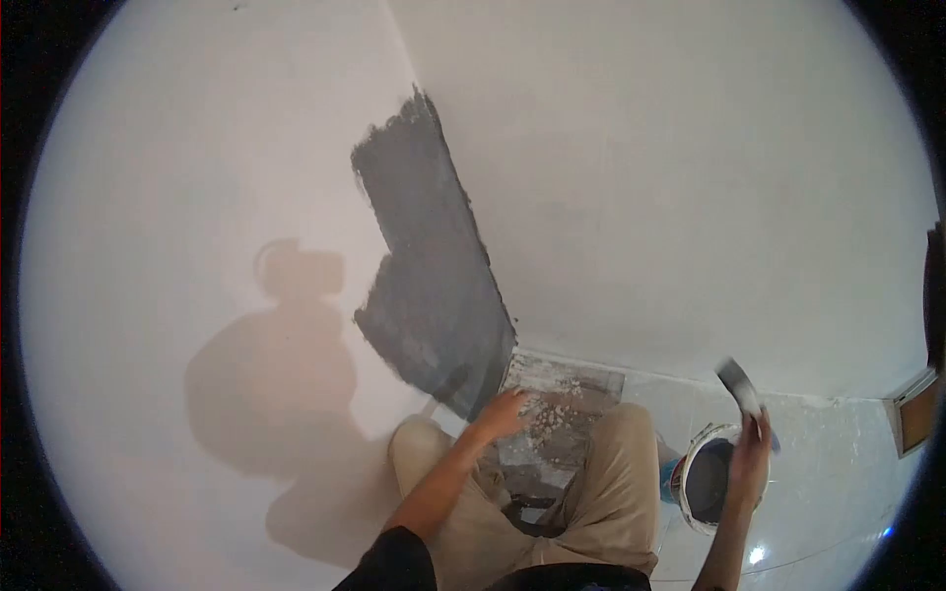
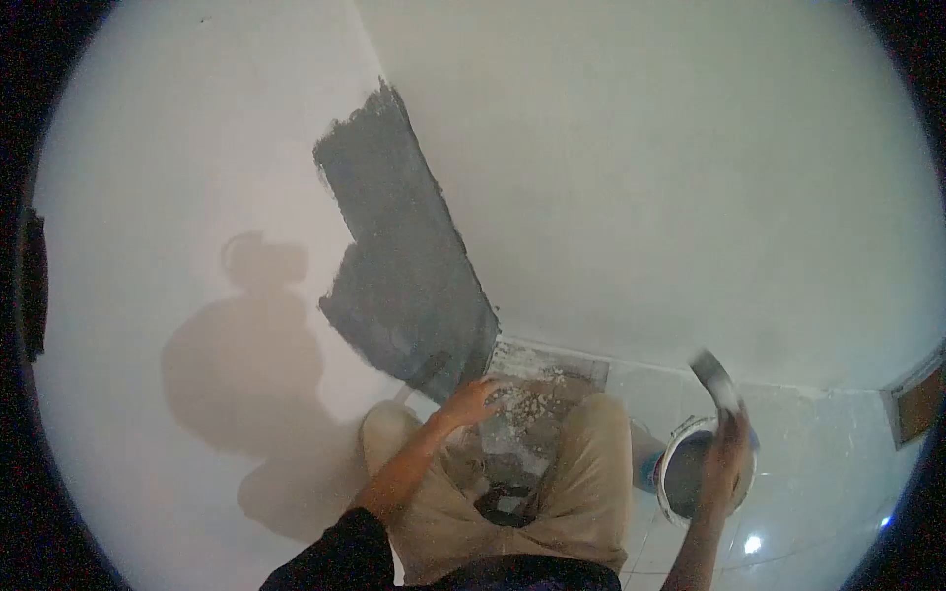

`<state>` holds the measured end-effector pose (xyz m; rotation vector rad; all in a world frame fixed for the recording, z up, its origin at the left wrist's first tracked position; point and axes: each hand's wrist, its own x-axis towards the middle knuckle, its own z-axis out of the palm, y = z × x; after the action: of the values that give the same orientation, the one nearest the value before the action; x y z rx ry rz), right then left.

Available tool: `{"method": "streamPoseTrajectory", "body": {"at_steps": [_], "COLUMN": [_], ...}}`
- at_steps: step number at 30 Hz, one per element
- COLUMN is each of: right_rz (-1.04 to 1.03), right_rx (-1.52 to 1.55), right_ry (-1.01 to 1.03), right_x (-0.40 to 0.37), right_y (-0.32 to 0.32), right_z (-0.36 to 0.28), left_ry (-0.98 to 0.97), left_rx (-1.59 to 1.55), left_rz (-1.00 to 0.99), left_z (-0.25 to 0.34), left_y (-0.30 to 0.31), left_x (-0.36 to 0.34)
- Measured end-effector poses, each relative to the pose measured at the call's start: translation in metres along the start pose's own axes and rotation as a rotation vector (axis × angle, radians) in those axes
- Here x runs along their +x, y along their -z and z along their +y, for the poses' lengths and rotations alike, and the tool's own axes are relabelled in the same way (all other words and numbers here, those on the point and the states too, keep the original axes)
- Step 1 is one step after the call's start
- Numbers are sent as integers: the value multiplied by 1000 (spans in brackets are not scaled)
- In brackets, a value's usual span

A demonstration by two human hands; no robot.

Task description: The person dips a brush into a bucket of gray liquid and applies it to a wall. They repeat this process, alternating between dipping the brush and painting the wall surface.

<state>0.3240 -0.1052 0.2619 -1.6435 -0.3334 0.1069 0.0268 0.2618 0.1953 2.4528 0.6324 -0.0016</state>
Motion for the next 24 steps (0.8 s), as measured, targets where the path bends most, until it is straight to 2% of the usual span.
{"method": "streamPoseTrajectory", "body": {"at_steps": [1,2,3,4,5,6,7,8,9,11,13,15,19,24], "right_rz": [-77,-151,-172,-249,-281,-366,-418,-457,-550,-607,-600,-563,-491,-408], "right_rx": [393,160,251,236,365,353,704,821,784,620,459,371,209,117], "right_ry": [-5,162,32,127,60,167,51,-7,95,327,557,632,762,799], "right_x": [20,30,35,35,52,54,62,70,77,83,100,99,96,93], "right_y": [-34,-76,-121,-163,-203,-238,-277,-311,-342,-393,-444,-472,-499,-517], "right_z": [1,-24,-71,-107,-125,-155,-183,-208,-232,-276,-294,-311,-330,-338], "left_ry": [40,80,125,96,68,37,88,138,187,195,212,237,159,154], "left_rx": [60,121,181,150,114,83,48,13,-19,36,1,-126,-99,-156], "left_rz": [-115,-230,-348,-304,-257,-210,-263,-316,-370,-362,-393,-457,-361,-346], "left_z": [0,3,5,3,-1,-4,-5,-7,-9,-12,-10,1,-7,-14], "left_y": [2,3,3,-5,-17,-24,-24,-23,-21,-23,-17,-2,-16,-28], "left_x": [3,7,8,9,13,15,17,20,23,27,32,34,35,41]}}
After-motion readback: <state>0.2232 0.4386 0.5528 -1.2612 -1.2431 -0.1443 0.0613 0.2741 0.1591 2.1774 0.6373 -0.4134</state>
